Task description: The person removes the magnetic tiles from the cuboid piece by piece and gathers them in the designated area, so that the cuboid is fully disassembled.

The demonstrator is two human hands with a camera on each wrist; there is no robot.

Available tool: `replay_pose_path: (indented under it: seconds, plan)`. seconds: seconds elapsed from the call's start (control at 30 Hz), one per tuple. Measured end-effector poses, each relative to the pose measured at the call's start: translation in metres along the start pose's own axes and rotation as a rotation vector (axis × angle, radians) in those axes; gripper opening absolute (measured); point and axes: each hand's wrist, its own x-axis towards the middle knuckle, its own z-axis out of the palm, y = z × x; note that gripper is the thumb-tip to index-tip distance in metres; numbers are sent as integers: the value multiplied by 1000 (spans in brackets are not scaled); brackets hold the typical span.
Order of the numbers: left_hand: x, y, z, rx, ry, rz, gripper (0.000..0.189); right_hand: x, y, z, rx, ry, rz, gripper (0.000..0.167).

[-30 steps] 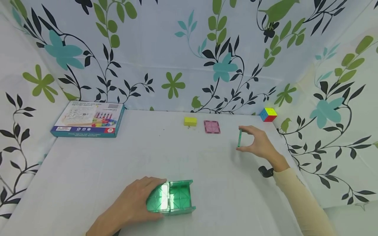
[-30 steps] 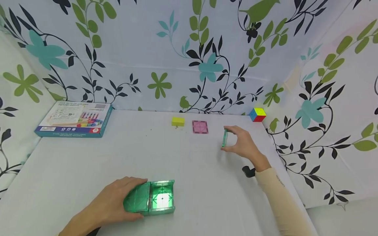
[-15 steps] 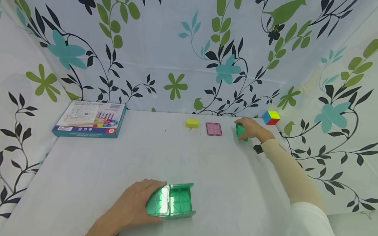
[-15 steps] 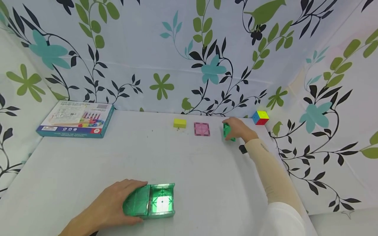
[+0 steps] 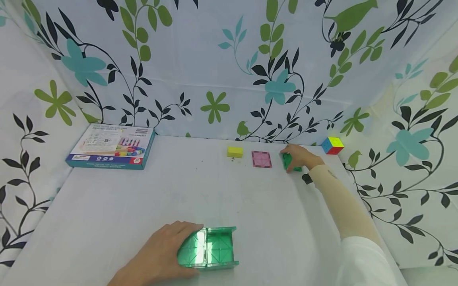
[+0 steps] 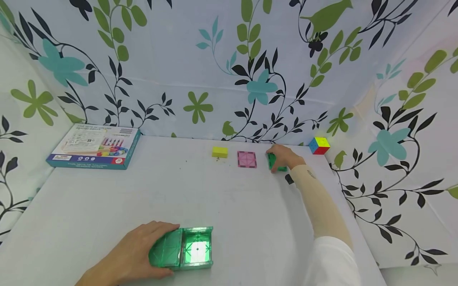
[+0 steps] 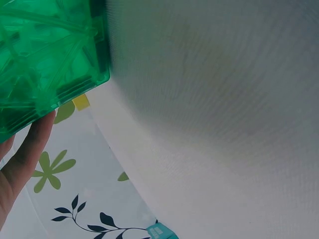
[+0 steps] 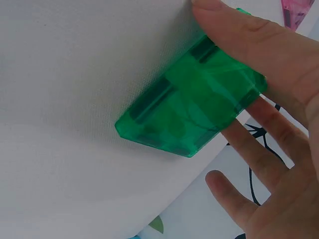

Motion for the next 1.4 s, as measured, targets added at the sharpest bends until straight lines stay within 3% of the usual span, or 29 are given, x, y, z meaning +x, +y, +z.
replay_pose_path:
  seconds: [0.27, 0.9, 1.17, 1.4]
  plan:
    - [0, 2, 1, 10, 9, -2, 89, 3, 7, 5, 18, -14, 25, 86]
    - [-1, 1, 1, 17, 17, 4, 89, -12, 29, 15, 161, 11, 76, 80]
    - [-6, 1, 3, 25, 54, 28, 88, -27, 15, 21, 143, 91, 31, 88]
    - [-4, -2, 3, 77, 139, 97, 87, -74, -32, 35, 242, 252, -90, 88]
